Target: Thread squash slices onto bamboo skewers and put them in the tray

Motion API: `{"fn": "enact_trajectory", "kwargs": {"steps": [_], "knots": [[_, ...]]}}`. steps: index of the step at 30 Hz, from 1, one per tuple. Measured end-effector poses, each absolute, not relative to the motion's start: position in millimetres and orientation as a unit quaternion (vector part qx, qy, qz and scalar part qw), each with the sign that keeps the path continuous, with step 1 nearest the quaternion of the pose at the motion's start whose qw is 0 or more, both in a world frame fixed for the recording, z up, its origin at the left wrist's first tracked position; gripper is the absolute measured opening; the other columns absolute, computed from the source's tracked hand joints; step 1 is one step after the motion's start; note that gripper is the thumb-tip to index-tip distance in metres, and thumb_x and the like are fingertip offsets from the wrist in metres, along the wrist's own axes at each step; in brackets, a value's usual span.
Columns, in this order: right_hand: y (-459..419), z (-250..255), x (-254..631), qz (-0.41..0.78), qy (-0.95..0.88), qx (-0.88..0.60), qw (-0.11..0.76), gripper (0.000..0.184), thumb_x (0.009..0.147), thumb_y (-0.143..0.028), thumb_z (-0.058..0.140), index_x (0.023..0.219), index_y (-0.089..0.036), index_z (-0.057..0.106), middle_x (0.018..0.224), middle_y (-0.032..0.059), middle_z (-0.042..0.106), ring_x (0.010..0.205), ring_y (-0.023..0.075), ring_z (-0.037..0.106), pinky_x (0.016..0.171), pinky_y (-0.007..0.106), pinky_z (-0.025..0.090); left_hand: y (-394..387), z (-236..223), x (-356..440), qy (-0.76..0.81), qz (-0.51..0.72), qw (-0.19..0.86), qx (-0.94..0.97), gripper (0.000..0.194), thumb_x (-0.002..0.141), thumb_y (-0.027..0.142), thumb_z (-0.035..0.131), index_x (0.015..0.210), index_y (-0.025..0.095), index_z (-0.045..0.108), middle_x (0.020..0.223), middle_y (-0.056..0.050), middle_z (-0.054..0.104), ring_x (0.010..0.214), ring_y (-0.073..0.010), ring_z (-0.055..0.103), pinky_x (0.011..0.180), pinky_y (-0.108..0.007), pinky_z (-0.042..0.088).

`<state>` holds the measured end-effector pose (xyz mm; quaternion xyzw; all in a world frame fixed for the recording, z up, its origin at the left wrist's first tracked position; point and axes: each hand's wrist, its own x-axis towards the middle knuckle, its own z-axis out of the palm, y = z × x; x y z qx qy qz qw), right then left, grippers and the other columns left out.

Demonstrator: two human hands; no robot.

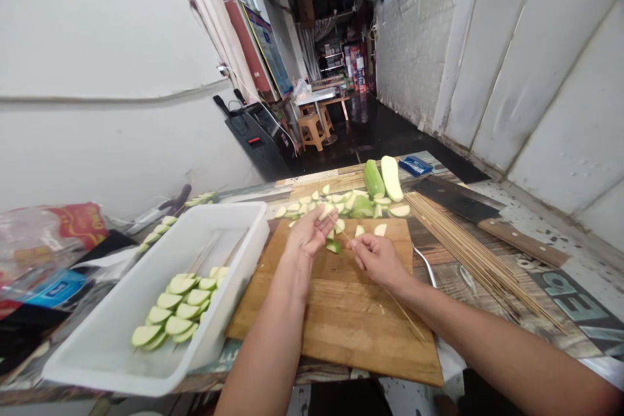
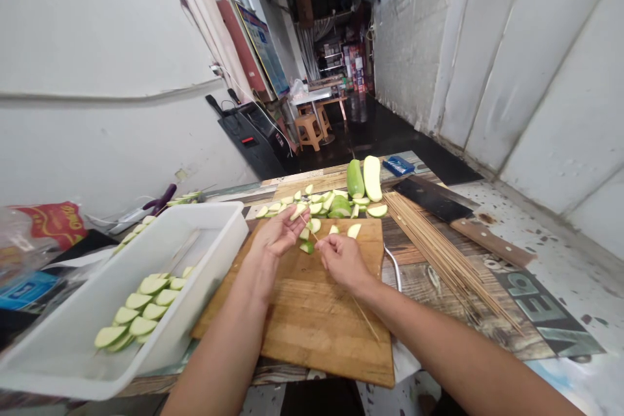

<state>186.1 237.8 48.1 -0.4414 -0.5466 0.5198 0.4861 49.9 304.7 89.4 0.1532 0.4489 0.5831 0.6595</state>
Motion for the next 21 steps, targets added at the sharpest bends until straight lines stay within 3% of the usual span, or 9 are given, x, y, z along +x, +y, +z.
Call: {"fn": "enact_trajectory", "kwargs": {"steps": [8, 15, 21], "knots": [[236, 52, 182, 0.606, -0.495, -0.424, 0.455, 0.02, 0.077, -0.032, 0.043, 0.074, -0.015, 0.052, 0.037, -0.0098, 0.039, 0.024, 0.0036, 0.029, 0.027, 0.015, 0.019, 304, 87, 53, 0.442, 0.589, 0.655, 0.169, 0.004, 0.077, 0.004, 0.053, 0.076, 0.008, 0.051, 0.073, -0.013, 0.064, 0.072, -0.0201, 0.066, 0.064, -0.026, 0.055], [235, 62, 182, 0.571, -0.48, -0.471, 0.471, 0.019, 0.07, -0.032, 0.052, 0.061, -0.017, 0.044, 0.038, -0.0079, 0.046, 0.024, 0.0031, 0.033, 0.025, 0.014, 0.018, 302, 87, 57, 0.441, 0.583, 0.661, 0.169, 0.007, 0.077, 0.003, 0.052, 0.074, 0.009, 0.05, 0.073, -0.012, 0.064, 0.073, -0.0198, 0.066, 0.065, -0.026, 0.055], [236, 57, 181, 0.595, -0.491, -0.431, 0.468, 0.019, 0.074, -0.035, 0.046, 0.067, -0.017, 0.048, 0.035, -0.0088, 0.043, 0.021, 0.0041, 0.03, 0.024, 0.015, 0.017, 301, 87, 61, 0.442, 0.576, 0.666, 0.171, 0.005, 0.077, 0.005, 0.052, 0.075, 0.009, 0.051, 0.072, -0.012, 0.064, 0.071, -0.0184, 0.065, 0.065, -0.025, 0.054]]}}
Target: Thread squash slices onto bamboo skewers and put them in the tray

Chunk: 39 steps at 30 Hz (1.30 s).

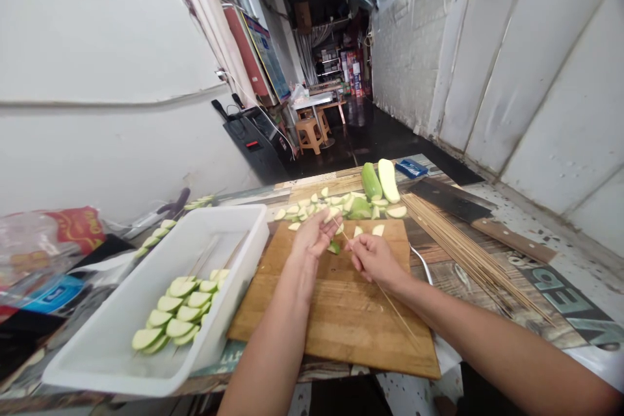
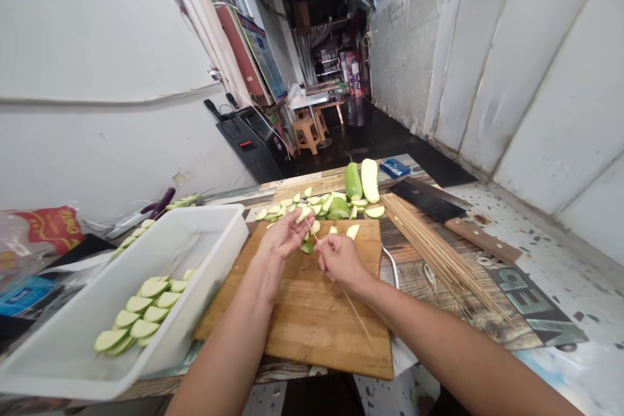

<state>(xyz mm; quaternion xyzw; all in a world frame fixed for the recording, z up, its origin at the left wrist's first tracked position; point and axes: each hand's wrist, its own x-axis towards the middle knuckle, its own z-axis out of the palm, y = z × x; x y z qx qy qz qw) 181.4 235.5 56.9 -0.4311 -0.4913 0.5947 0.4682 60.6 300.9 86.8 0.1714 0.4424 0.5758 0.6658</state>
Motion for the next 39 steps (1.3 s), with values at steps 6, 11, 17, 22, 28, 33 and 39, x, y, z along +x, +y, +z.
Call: {"fn": "enact_trajectory", "kwargs": {"steps": [6, 11, 17, 22, 28, 33, 39], "knots": [[235, 59, 181, 0.629, -0.474, -0.409, 0.462, 0.021, 0.076, -0.034, 0.043, 0.072, -0.015, 0.05, 0.037, -0.0085, 0.045, 0.021, 0.0034, 0.03, 0.024, 0.014, 0.015, 299, 86, 63, 0.44, 0.571, 0.671, 0.172, 0.007, 0.076, 0.004, 0.053, 0.073, 0.01, 0.05, 0.072, -0.01, 0.064, 0.071, -0.0182, 0.065, 0.064, -0.026, 0.054], [235, 64, 182, 0.612, -0.462, -0.433, 0.473, 0.019, 0.073, -0.034, 0.049, 0.065, -0.017, 0.045, 0.038, -0.0077, 0.047, 0.022, 0.004, 0.033, 0.024, 0.014, 0.017, 300, 85, 63, 0.439, 0.573, 0.671, 0.169, 0.009, 0.075, 0.004, 0.054, 0.072, 0.011, 0.05, 0.072, -0.009, 0.064, 0.072, -0.0184, 0.065, 0.065, -0.026, 0.054], [235, 62, 181, 0.595, -0.469, -0.433, 0.489, 0.021, 0.073, -0.035, 0.05, 0.064, -0.017, 0.044, 0.037, -0.0081, 0.046, 0.022, 0.0038, 0.032, 0.023, 0.014, 0.016, 300, 82, 64, 0.434, 0.565, 0.68, 0.175, 0.009, 0.075, 0.004, 0.054, 0.071, 0.011, 0.05, 0.072, -0.01, 0.064, 0.072, -0.0185, 0.065, 0.066, -0.026, 0.054], [235, 63, 183, 0.664, -0.428, -0.392, 0.471, 0.021, 0.074, -0.037, 0.049, 0.074, -0.016, 0.049, 0.038, -0.0091, 0.045, 0.022, 0.0039, 0.029, 0.023, 0.015, 0.018, 300, 81, 65, 0.431, 0.559, 0.689, 0.163, 0.01, 0.076, 0.003, 0.053, 0.07, 0.011, 0.049, 0.073, -0.012, 0.064, 0.072, -0.0188, 0.065, 0.065, -0.026, 0.054], [239, 60, 183, 0.664, -0.423, -0.393, 0.475, 0.02, 0.073, -0.036, 0.049, 0.072, -0.017, 0.047, 0.039, -0.0093, 0.044, 0.022, 0.0035, 0.028, 0.023, 0.015, 0.017, 300, 81, 66, 0.435, 0.556, 0.691, 0.153, 0.009, 0.076, 0.003, 0.052, 0.071, 0.01, 0.05, 0.072, -0.012, 0.064, 0.072, -0.0183, 0.065, 0.066, -0.025, 0.054], [239, 55, 182, 0.534, -0.509, -0.446, 0.506, 0.02, 0.072, -0.032, 0.051, 0.061, -0.017, 0.044, 0.039, -0.0071, 0.045, 0.029, 0.0042, 0.035, 0.03, 0.015, 0.023, 298, 82, 68, 0.429, 0.56, 0.692, 0.155, 0.011, 0.075, 0.002, 0.053, 0.07, 0.011, 0.049, 0.069, -0.008, 0.063, 0.074, -0.0194, 0.065, 0.068, -0.028, 0.054], [241, 54, 183, 0.578, -0.477, -0.42, 0.513, 0.021, 0.075, -0.034, 0.05, 0.064, -0.016, 0.048, 0.037, -0.0076, 0.041, 0.029, 0.0038, 0.031, 0.031, 0.016, 0.021, 296, 83, 69, 0.429, 0.555, 0.693, 0.168, 0.011, 0.076, 0.003, 0.052, 0.069, 0.011, 0.05, 0.07, -0.009, 0.063, 0.072, -0.0179, 0.065, 0.067, -0.026, 0.054]]}}
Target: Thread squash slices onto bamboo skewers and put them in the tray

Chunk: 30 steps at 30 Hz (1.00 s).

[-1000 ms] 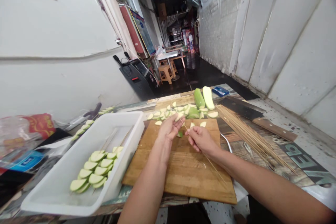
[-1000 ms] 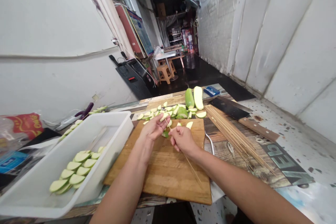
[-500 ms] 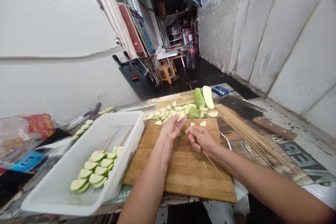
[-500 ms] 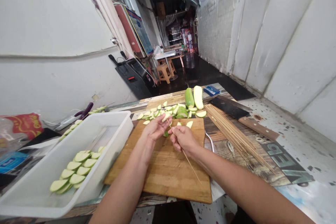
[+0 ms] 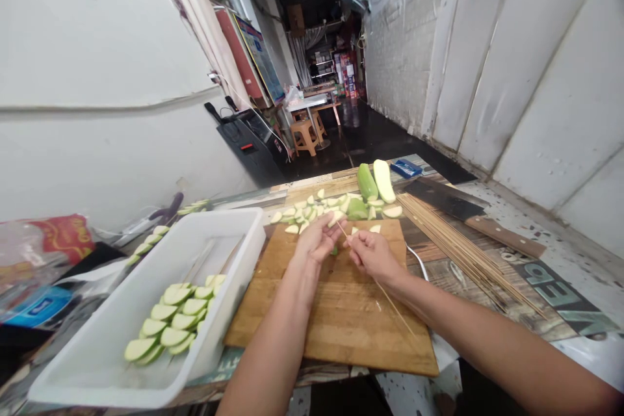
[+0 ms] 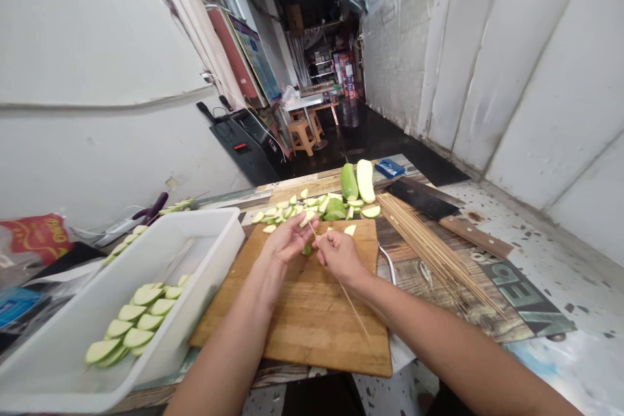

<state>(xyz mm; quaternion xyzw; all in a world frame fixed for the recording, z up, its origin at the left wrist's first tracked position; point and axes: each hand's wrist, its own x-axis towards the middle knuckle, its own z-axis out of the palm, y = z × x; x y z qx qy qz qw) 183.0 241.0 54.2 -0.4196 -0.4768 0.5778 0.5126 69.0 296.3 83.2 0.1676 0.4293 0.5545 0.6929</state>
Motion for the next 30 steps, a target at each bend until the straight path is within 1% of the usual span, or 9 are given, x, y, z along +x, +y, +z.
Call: {"fn": "enact_trajectory", "kwargs": {"steps": [4, 7, 11, 15, 18, 20, 24, 27, 30], "knots": [[246, 55, 187, 0.728, -0.358, -0.329, 0.483, 0.023, 0.073, -0.039, 0.055, 0.074, -0.016, 0.049, 0.04, -0.0117, 0.034, 0.025, 0.0022, 0.022, 0.028, 0.016, 0.014, 296, 81, 70, 0.419, 0.549, 0.704, 0.167, 0.009, 0.076, 0.003, 0.052, 0.071, 0.01, 0.051, 0.072, -0.01, 0.064, 0.072, -0.0176, 0.065, 0.067, -0.026, 0.054], [248, 56, 190, 0.77, -0.32, -0.289, 0.47, 0.023, 0.072, -0.038, 0.057, 0.076, -0.017, 0.048, 0.042, -0.0122, 0.032, 0.025, 0.0016, 0.02, 0.028, 0.016, 0.014, 296, 81, 72, 0.41, 0.552, 0.707, 0.164, 0.009, 0.076, 0.003, 0.051, 0.071, 0.01, 0.052, 0.071, -0.009, 0.063, 0.072, -0.0171, 0.065, 0.068, -0.026, 0.054], [248, 58, 187, 0.694, -0.378, -0.364, 0.494, 0.022, 0.071, -0.038, 0.055, 0.068, -0.017, 0.049, 0.039, -0.0103, 0.037, 0.025, 0.0024, 0.022, 0.028, 0.016, 0.012, 296, 82, 74, 0.419, 0.551, 0.702, 0.168, 0.011, 0.076, 0.002, 0.051, 0.07, 0.011, 0.051, 0.068, -0.007, 0.062, 0.072, -0.017, 0.065, 0.068, -0.026, 0.054], [246, 58, 184, 0.534, -0.485, -0.448, 0.528, 0.026, 0.071, -0.031, 0.051, 0.051, -0.018, 0.041, 0.036, -0.0061, 0.041, 0.031, 0.0046, 0.032, 0.033, 0.017, 0.023, 292, 82, 76, 0.421, 0.541, 0.702, 0.193, 0.01, 0.074, 0.003, 0.054, 0.069, 0.011, 0.051, 0.068, -0.008, 0.063, 0.072, -0.0173, 0.065, 0.068, -0.025, 0.053], [246, 58, 185, 0.448, -0.536, -0.47, 0.539, 0.025, 0.073, -0.03, 0.049, 0.051, -0.018, 0.042, 0.04, -0.0042, 0.045, 0.037, 0.0069, 0.038, 0.039, 0.019, 0.03, 287, 82, 80, 0.418, 0.539, 0.698, 0.219, 0.01, 0.073, 0.004, 0.056, 0.069, 0.012, 0.052, 0.068, -0.008, 0.063, 0.07, -0.0179, 0.065, 0.065, -0.025, 0.052], [247, 58, 188, 0.419, -0.549, -0.478, 0.542, 0.026, 0.074, -0.03, 0.048, 0.052, -0.018, 0.044, 0.04, -0.004, 0.045, 0.037, 0.0073, 0.038, 0.039, 0.019, 0.031, 286, 82, 82, 0.415, 0.533, 0.699, 0.233, 0.01, 0.073, 0.004, 0.056, 0.068, 0.012, 0.052, 0.067, -0.008, 0.063, 0.068, -0.0175, 0.065, 0.063, -0.025, 0.052], [248, 63, 189, 0.484, -0.54, -0.468, 0.505, 0.027, 0.076, -0.034, 0.045, 0.055, -0.018, 0.045, 0.039, -0.0054, 0.044, 0.029, 0.0057, 0.035, 0.031, 0.018, 0.024, 292, 84, 74, 0.401, 0.561, 0.692, 0.214, 0.011, 0.074, 0.002, 0.053, 0.068, 0.011, 0.051, 0.066, -0.006, 0.062, 0.07, -0.0172, 0.065, 0.066, -0.026, 0.053], [245, 68, 187, 0.568, -0.52, -0.441, 0.461, 0.021, 0.075, -0.033, 0.044, 0.067, -0.016, 0.053, 0.04, -0.0071, 0.044, 0.025, 0.0045, 0.032, 0.028, 0.016, 0.018, 300, 86, 60, 0.394, 0.604, 0.672, 0.171, 0.011, 0.075, 0.002, 0.053, 0.07, 0.011, 0.051, 0.07, -0.006, 0.063, 0.075, -0.0184, 0.065, 0.069, -0.028, 0.054], [243, 67, 185, 0.594, -0.514, -0.431, 0.445, 0.019, 0.073, -0.032, 0.047, 0.073, -0.014, 0.055, 0.04, -0.0082, 0.044, 0.025, 0.0031, 0.03, 0.027, 0.014, 0.017, 303, 87, 53, 0.383, 0.615, 0.67, 0.159, 0.011, 0.074, 0.002, 0.054, 0.071, 0.012, 0.05, 0.07, -0.006, 0.063, 0.078, -0.0188, 0.065, 0.071, -0.029, 0.054]]}}
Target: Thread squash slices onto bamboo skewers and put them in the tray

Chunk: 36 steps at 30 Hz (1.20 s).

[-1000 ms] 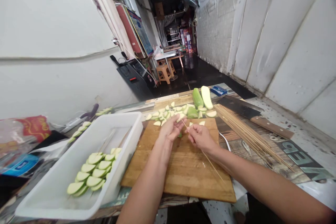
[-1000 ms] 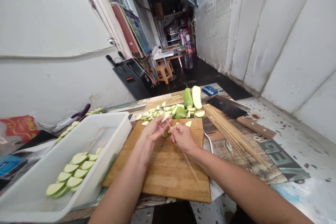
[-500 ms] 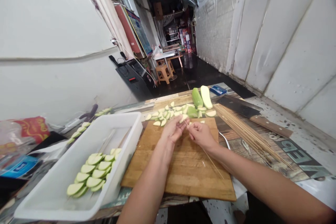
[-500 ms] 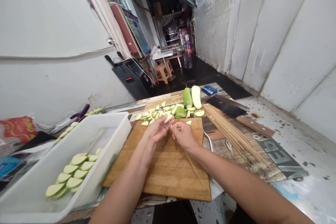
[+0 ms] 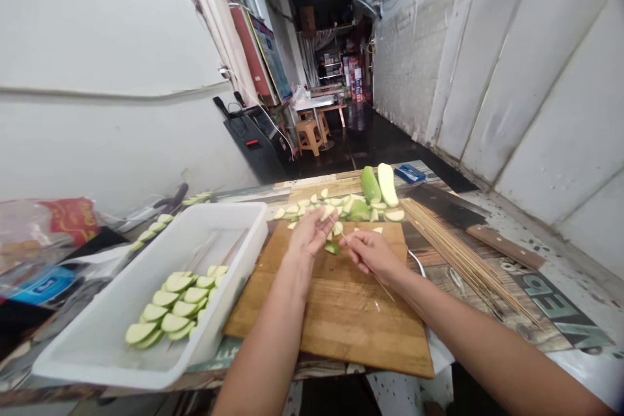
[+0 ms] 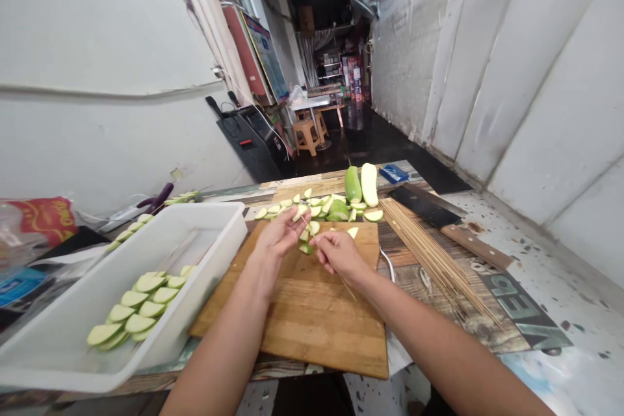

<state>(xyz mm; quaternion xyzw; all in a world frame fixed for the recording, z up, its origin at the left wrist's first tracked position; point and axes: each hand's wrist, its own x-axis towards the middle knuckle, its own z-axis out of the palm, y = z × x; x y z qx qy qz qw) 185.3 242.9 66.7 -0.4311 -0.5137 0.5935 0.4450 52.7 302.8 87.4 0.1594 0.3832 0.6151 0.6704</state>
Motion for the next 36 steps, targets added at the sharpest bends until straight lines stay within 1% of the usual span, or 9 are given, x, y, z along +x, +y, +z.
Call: {"fn": "enact_trajectory", "kwargs": {"steps": [8, 15, 19, 21, 24, 27, 31, 33, 36], "knots": [[244, 57, 189, 0.499, -0.533, -0.455, 0.51, 0.02, 0.074, -0.032, 0.05, 0.061, -0.017, 0.046, 0.045, -0.0055, 0.05, 0.03, 0.0043, 0.04, 0.03, 0.014, 0.027, 291, 83, 72, 0.387, 0.562, 0.695, 0.229, 0.013, 0.071, 0.003, 0.058, 0.068, 0.013, 0.05, 0.068, -0.005, 0.062, 0.074, -0.018, 0.065, 0.072, -0.03, 0.053], [247, 60, 187, 0.608, -0.457, -0.395, 0.514, 0.029, 0.076, -0.043, 0.049, 0.065, -0.016, 0.047, 0.044, -0.006, 0.049, 0.025, 0.0036, 0.033, 0.024, 0.015, 0.021, 287, 80, 78, 0.4, 0.526, 0.701, 0.267, 0.01, 0.071, 0.005, 0.057, 0.068, 0.012, 0.052, 0.064, -0.005, 0.061, 0.065, -0.0144, 0.063, 0.059, -0.022, 0.051], [252, 60, 192, 0.641, -0.429, -0.363, 0.522, 0.027, 0.073, -0.041, 0.056, 0.069, -0.015, 0.048, 0.047, -0.0065, 0.048, 0.026, 0.0024, 0.031, 0.024, 0.014, 0.022, 285, 87, 74, 0.422, 0.514, 0.68, 0.307, 0.005, 0.071, 0.011, 0.06, 0.07, 0.012, 0.056, 0.07, -0.008, 0.064, 0.068, -0.016, 0.063, 0.066, -0.028, 0.05], [256, 61, 198, 0.633, -0.401, -0.37, 0.549, 0.026, 0.071, -0.039, 0.058, 0.069, -0.015, 0.049, 0.047, -0.007, 0.047, 0.027, 0.0015, 0.03, 0.024, 0.013, 0.02, 287, 90, 64, 0.459, 0.559, 0.599, 0.345, 0.006, 0.071, 0.016, 0.061, 0.075, 0.013, 0.059, 0.076, -0.008, 0.065, 0.073, -0.0165, 0.062, 0.072, -0.029, 0.049], [264, 60, 207, 0.627, -0.345, -0.377, 0.588, 0.024, 0.069, -0.035, 0.061, 0.071, -0.014, 0.05, 0.047, -0.0072, 0.046, 0.028, 0.0007, 0.029, 0.025, 0.013, 0.018, 293, 90, 42, 0.551, 0.617, 0.378, 0.415, 0.011, 0.067, 0.014, 0.063, 0.076, 0.019, 0.063, 0.081, -0.004, 0.066, 0.088, -0.0163, 0.059, 0.08, -0.023, 0.043], [269, 57, 212, 0.632, -0.309, -0.385, 0.598, 0.023, 0.068, -0.034, 0.062, 0.07, -0.014, 0.05, 0.047, -0.0072, 0.046, 0.028, 0.0007, 0.029, 0.025, 0.013, 0.018, 298, 84, 26, 0.654, 0.478, 0.272, 0.52, 0.012, 0.062, 0.014, 0.065, 0.072, 0.02, 0.065, 0.082, -0.005, 0.066, 0.092, -0.0196, 0.057, 0.081, -0.023, 0.039], [268, 54, 210, 0.63, -0.309, -0.395, 0.593, 0.021, 0.067, -0.032, 0.061, 0.069, -0.014, 0.051, 0.045, -0.0072, 0.046, 0.027, 0.0012, 0.029, 0.025, 0.013, 0.017, 298, 76, 30, 0.724, 0.205, 0.179, 0.633, 0.03, 0.06, 0.037, 0.067, 0.082, 0.018, 0.064, 0.087, -0.009, 0.066, 0.086, -0.024, 0.058, 0.074, -0.028, 0.039], [267, 54, 209, 0.625, -0.32, -0.397, 0.591, 0.019, 0.068, -0.03, 0.06, 0.068, -0.014, 0.05, 0.045, -0.0071, 0.046, 0.026, 0.0016, 0.03, 0.025, 0.013, 0.017, 296, 74, 37, 0.716, 0.145, 0.147, 0.667, 0.035, 0.061, 0.04, 0.065, 0.087, 0.018, 0.063, 0.092, -0.01, 0.065, 0.086, -0.0247, 0.058, 0.07, -0.028, 0.039], [266, 55, 207, 0.618, -0.331, -0.403, 0.588, 0.018, 0.07, -0.03, 0.057, 0.067, -0.014, 0.051, 0.045, -0.007, 0.046, 0.026, 0.002, 0.03, 0.024, 0.014, 0.017, 294, 74, 43, 0.715, 0.149, 0.131, 0.67, 0.03, 0.065, 0.031, 0.06, 0.092, 0.018, 0.061, 0.089, -0.009, 0.065, 0.081, -0.0235, 0.058, 0.065, -0.027, 0.039]]}}
